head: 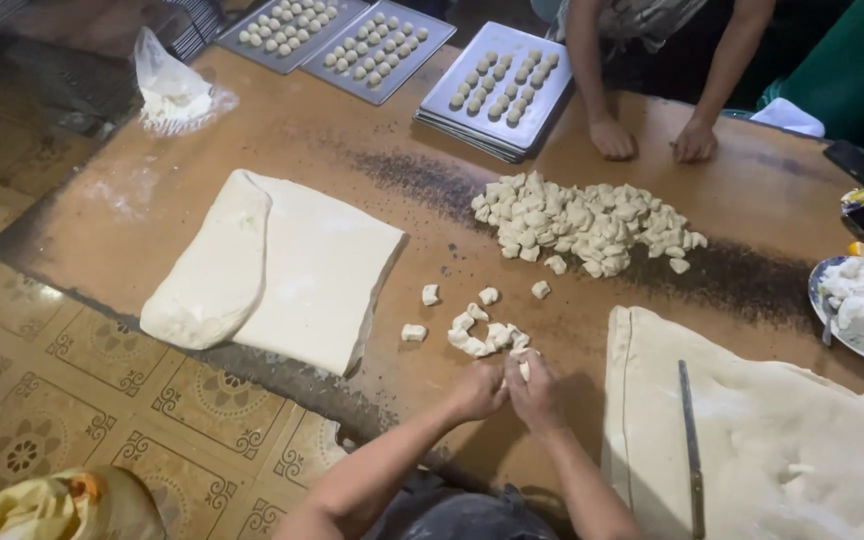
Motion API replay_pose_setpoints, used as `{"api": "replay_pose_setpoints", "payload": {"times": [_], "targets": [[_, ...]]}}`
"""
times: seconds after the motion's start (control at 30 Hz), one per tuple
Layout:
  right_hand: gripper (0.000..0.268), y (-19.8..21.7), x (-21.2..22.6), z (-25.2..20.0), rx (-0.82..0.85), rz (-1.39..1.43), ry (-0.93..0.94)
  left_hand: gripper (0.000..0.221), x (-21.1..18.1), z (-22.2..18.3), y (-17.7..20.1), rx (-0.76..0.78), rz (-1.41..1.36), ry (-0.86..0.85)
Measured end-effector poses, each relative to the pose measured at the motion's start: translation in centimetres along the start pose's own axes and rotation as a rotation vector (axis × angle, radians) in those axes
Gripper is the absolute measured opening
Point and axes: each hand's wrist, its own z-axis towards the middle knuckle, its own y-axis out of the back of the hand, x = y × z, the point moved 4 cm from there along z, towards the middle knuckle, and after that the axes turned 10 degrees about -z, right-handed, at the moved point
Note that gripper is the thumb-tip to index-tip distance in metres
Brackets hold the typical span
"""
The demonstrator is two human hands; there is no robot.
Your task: Cutting strips of dough into small pieces and rolling them into balls on a floured table.
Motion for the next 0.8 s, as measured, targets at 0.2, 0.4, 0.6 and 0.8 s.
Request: {"api": "replay_pose_setpoints", "payload": {"times": [0.2, 0.4, 0.6, 0.8], "targets": [[0.049, 3.5, -1.6, 1.9, 0.710, -0.131, -0.395, 0.011, -10.3, -0.8, 1.2, 0.155, -0.258, -0.059], [0.019, 4.0, 2.2, -0.6, 0.296, 0.285, 0.212, 0.105, -9.8, 0.2, 1.5, 0.302, 0.019, 0.022], [0.024, 4.1, -1.3, -0.5, 0.068, 0.314, -0.041, 0.008, -2.4, 0.4, -3.1, -0.008, -0.049, 0.057], [0.054, 6.7, -2.6, 1.4, 0.491, -0.200, -0.157, 0.015, -7.9, -1.8, -2.7, 0.184, -0.255, -0.072]]}}
